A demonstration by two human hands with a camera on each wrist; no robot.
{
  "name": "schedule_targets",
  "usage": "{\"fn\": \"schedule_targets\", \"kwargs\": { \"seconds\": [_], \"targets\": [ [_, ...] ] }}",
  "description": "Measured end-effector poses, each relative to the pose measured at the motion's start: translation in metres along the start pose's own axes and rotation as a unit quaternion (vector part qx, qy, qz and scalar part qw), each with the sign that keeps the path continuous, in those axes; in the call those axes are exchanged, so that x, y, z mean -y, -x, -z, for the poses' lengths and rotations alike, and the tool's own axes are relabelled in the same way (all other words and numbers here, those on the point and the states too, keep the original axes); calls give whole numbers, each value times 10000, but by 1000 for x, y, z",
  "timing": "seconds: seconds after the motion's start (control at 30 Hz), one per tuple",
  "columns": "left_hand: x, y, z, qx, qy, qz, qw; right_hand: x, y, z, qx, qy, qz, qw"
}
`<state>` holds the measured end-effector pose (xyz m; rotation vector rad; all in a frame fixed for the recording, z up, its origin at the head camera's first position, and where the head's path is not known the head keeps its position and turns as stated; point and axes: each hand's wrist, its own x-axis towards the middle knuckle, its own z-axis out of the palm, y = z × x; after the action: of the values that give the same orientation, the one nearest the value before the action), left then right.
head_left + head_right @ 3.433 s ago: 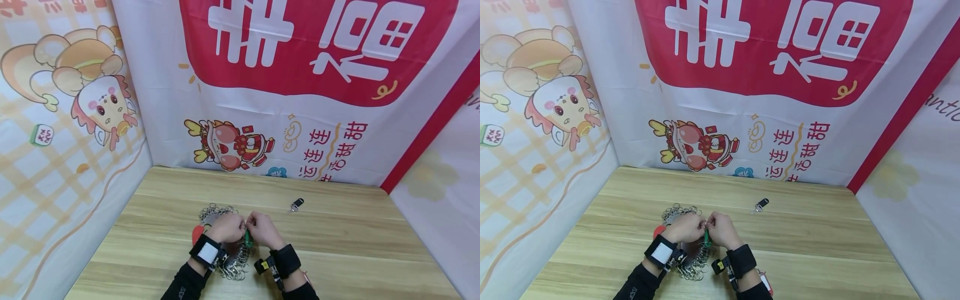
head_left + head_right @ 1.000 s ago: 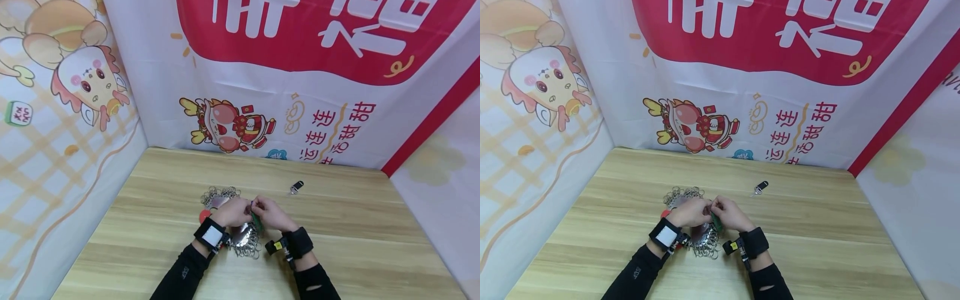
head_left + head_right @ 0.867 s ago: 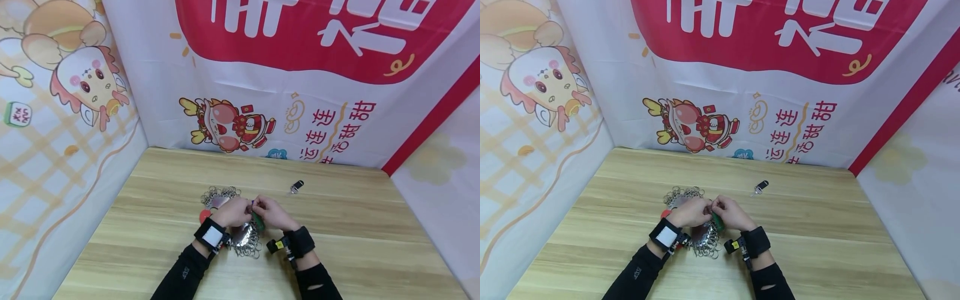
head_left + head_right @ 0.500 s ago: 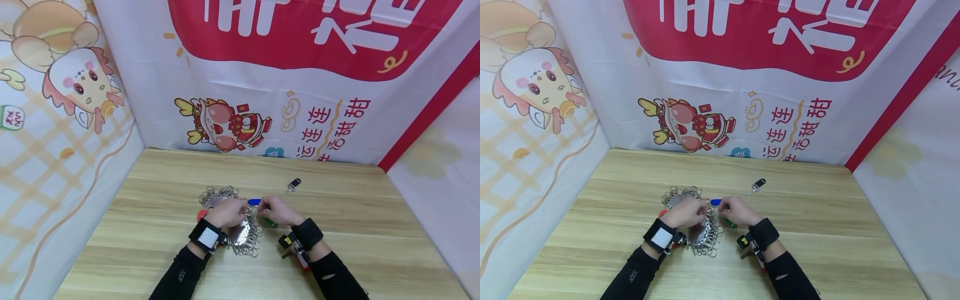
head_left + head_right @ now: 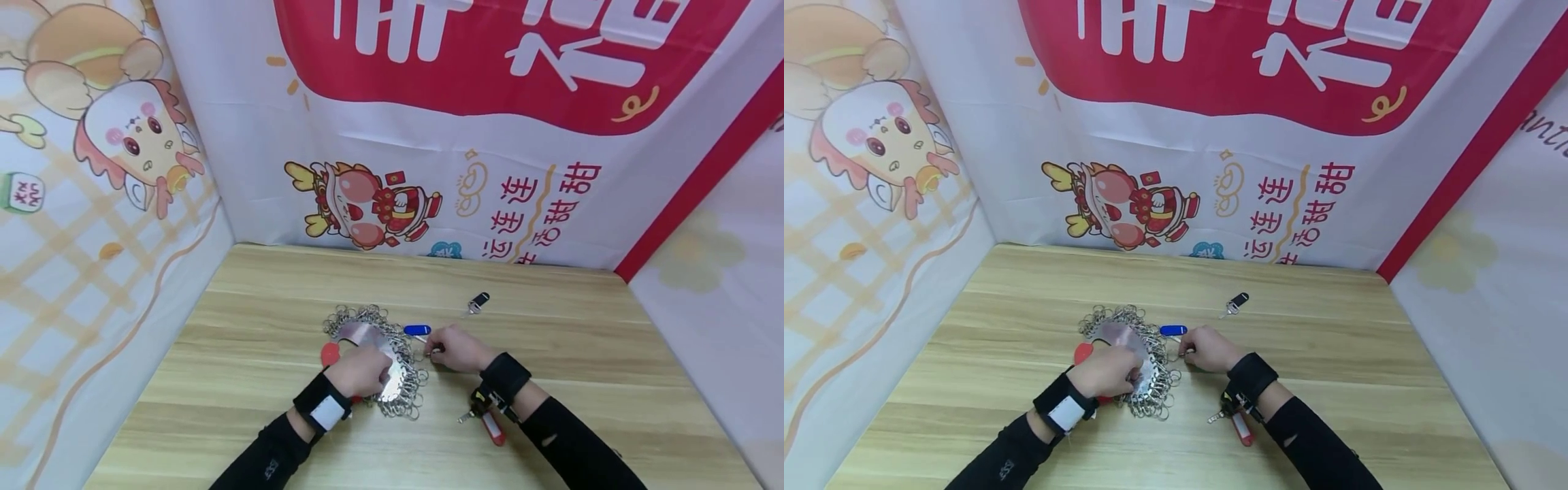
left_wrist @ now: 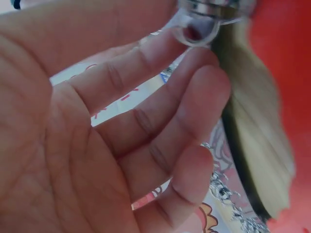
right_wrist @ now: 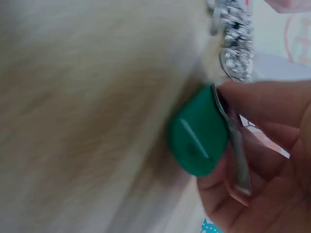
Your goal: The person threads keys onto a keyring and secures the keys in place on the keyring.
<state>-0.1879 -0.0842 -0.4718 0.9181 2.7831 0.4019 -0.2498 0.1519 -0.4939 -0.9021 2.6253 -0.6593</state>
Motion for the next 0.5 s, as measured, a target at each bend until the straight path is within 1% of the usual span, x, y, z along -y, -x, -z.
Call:
{"fn": "schedule_targets", "kwargs": {
  "seconds": [0.17,0.3,0.37,0.5],
  "targets": [
    [7,7,0,-31,12,40,10000,-2,4,-2,-286,367,465,9978],
    [12,11,3,-67,-80,93,9999,-2,5,-2,-495,560,539,9957],
    [15,13,6,-79,1,99,9999,-3,7,1,-553,509,401,9964],
    [20,18,14,-228,508,169,9983,-12,15,16,-714,254,-128,9970]
  ]
}}
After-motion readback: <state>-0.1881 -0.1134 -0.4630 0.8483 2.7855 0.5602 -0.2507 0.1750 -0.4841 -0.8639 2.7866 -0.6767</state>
